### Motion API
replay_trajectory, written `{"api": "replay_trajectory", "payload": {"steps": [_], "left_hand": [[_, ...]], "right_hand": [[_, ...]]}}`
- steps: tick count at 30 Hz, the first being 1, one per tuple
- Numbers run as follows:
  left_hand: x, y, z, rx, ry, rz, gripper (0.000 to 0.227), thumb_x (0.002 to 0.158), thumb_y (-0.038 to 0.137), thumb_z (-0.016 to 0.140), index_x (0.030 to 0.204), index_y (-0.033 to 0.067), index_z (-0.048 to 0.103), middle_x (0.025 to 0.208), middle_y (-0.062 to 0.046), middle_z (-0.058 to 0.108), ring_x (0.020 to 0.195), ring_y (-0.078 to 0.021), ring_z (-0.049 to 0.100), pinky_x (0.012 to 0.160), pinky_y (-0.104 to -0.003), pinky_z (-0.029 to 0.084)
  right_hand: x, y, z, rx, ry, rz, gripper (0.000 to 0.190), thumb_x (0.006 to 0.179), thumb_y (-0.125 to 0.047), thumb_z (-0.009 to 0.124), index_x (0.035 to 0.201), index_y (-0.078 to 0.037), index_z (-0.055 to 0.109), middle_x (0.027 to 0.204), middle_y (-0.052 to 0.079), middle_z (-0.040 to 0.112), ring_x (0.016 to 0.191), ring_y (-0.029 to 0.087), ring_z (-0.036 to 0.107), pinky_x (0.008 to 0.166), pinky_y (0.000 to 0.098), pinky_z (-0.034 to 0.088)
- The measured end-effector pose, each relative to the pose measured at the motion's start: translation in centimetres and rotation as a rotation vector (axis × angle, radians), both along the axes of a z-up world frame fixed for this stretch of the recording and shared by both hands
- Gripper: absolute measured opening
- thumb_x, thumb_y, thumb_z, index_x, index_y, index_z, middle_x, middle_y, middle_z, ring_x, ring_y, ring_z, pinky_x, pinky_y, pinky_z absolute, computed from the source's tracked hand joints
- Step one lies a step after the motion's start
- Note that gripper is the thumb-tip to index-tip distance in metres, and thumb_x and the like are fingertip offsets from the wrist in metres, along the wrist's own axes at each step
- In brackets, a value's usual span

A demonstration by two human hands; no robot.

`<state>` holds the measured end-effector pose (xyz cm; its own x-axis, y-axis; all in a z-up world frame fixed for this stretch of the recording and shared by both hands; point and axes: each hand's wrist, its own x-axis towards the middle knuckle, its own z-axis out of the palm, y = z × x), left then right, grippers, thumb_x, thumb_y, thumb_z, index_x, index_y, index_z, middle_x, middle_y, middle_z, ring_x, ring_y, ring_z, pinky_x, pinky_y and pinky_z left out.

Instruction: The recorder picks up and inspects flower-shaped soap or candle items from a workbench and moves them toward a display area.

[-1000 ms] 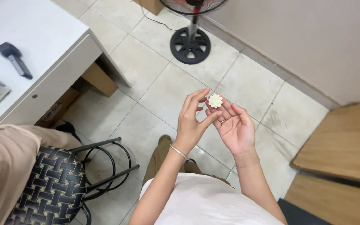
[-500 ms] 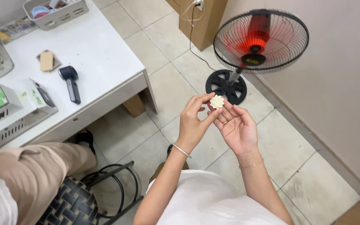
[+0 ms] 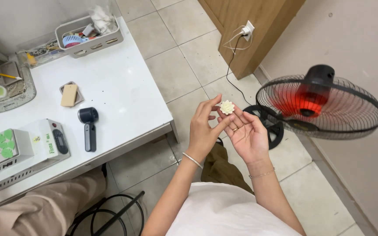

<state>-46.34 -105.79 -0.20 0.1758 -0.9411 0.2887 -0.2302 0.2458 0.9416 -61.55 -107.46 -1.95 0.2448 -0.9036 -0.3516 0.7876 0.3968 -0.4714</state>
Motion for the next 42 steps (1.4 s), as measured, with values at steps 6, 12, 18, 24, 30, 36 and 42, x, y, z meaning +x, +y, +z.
{"api": "replay_trajectory", "payload": {"steps": [6, 12, 18, 24, 30, 36, 42], "left_hand": [[-0.9, -12.8, -0.6, -0.03, -0.05, 0.125, 0.049, 0.083, 0.023, 0.085, 0.128, 0.0109, 0.068, 0.117, -0.004, 0.07, 0.106, -0.0175, 0.071, 0.082, -0.032, 0.058], [-1.8, -24.3, 0.6, -0.055, -0.033, 0.231, 0.047, 0.082, 0.023, 0.086, 0.125, 0.0106, 0.069, 0.119, -0.005, 0.071, 0.103, -0.0174, 0.072, 0.08, -0.032, 0.059], [-0.2, -32.4, 0.5, -0.005, -0.061, 0.318, 0.05, 0.083, 0.023, 0.085, 0.129, 0.0122, 0.069, 0.119, -0.004, 0.071, 0.101, -0.0177, 0.072, 0.08, -0.032, 0.06], [3.9, -41.0, -0.7, -0.006, -0.038, 0.354, 0.045, 0.085, 0.021, 0.085, 0.127, 0.0127, 0.071, 0.12, -0.004, 0.071, 0.101, -0.0179, 0.073, 0.08, -0.032, 0.061], [11.7, -52.7, -1.6, -0.005, -0.082, 0.381, 0.041, 0.082, 0.019, 0.086, 0.12, 0.0123, 0.072, 0.118, -0.002, 0.072, 0.101, -0.0173, 0.073, 0.077, -0.031, 0.061], [20.7, -65.6, 0.2, -0.094, -0.113, 0.363, 0.043, 0.083, 0.019, 0.087, 0.123, 0.0133, 0.072, 0.122, -0.003, 0.07, 0.102, -0.0172, 0.072, 0.077, -0.031, 0.062], [26.1, -75.5, 0.2, -0.059, -0.082, 0.326, 0.053, 0.085, 0.017, 0.083, 0.136, 0.0151, 0.068, 0.119, -0.004, 0.067, 0.099, -0.0167, 0.07, 0.08, -0.03, 0.06]], "right_hand": [[-1.0, -14.5, -0.5, -0.033, -0.045, 0.131, 0.052, 0.101, -0.022, 0.043, 0.142, 0.01, 0.049, 0.14, 0.025, 0.06, 0.129, 0.039, 0.059, 0.116, 0.0498, 0.043], [-1.6, -28.3, 0.0, -0.049, -0.003, 0.214, 0.051, 0.103, -0.021, 0.043, 0.143, 0.009, 0.049, 0.138, 0.023, 0.063, 0.129, 0.036, 0.06, 0.114, 0.0472, 0.044], [1.0, -36.8, 0.5, -0.059, 0.018, 0.324, 0.051, 0.102, -0.022, 0.043, 0.143, 0.008, 0.05, 0.132, 0.024, 0.063, 0.125, 0.037, 0.061, 0.114, 0.0486, 0.046], [5.2, -45.3, -0.4, -0.053, -0.017, 0.378, 0.055, 0.103, -0.023, 0.043, 0.149, 0.006, 0.047, 0.13, 0.024, 0.063, 0.125, 0.036, 0.061, 0.114, 0.0455, 0.047], [13.1, -57.3, -0.9, -0.055, 0.006, 0.376, 0.054, 0.102, -0.023, 0.043, 0.146, 0.007, 0.049, 0.132, 0.025, 0.064, 0.124, 0.036, 0.062, 0.111, 0.0444, 0.048], [21.6, -70.2, 0.3, -0.064, 0.031, 0.361, 0.048, 0.102, -0.021, 0.042, 0.138, 0.008, 0.055, 0.128, 0.022, 0.066, 0.121, 0.032, 0.065, 0.109, 0.0438, 0.05], [26.7, -80.5, -1.4, -0.071, -0.065, 0.31, 0.047, 0.106, -0.019, 0.044, 0.141, 0.009, 0.055, 0.129, 0.019, 0.066, 0.115, 0.024, 0.066, 0.111, 0.0445, 0.05]]}}
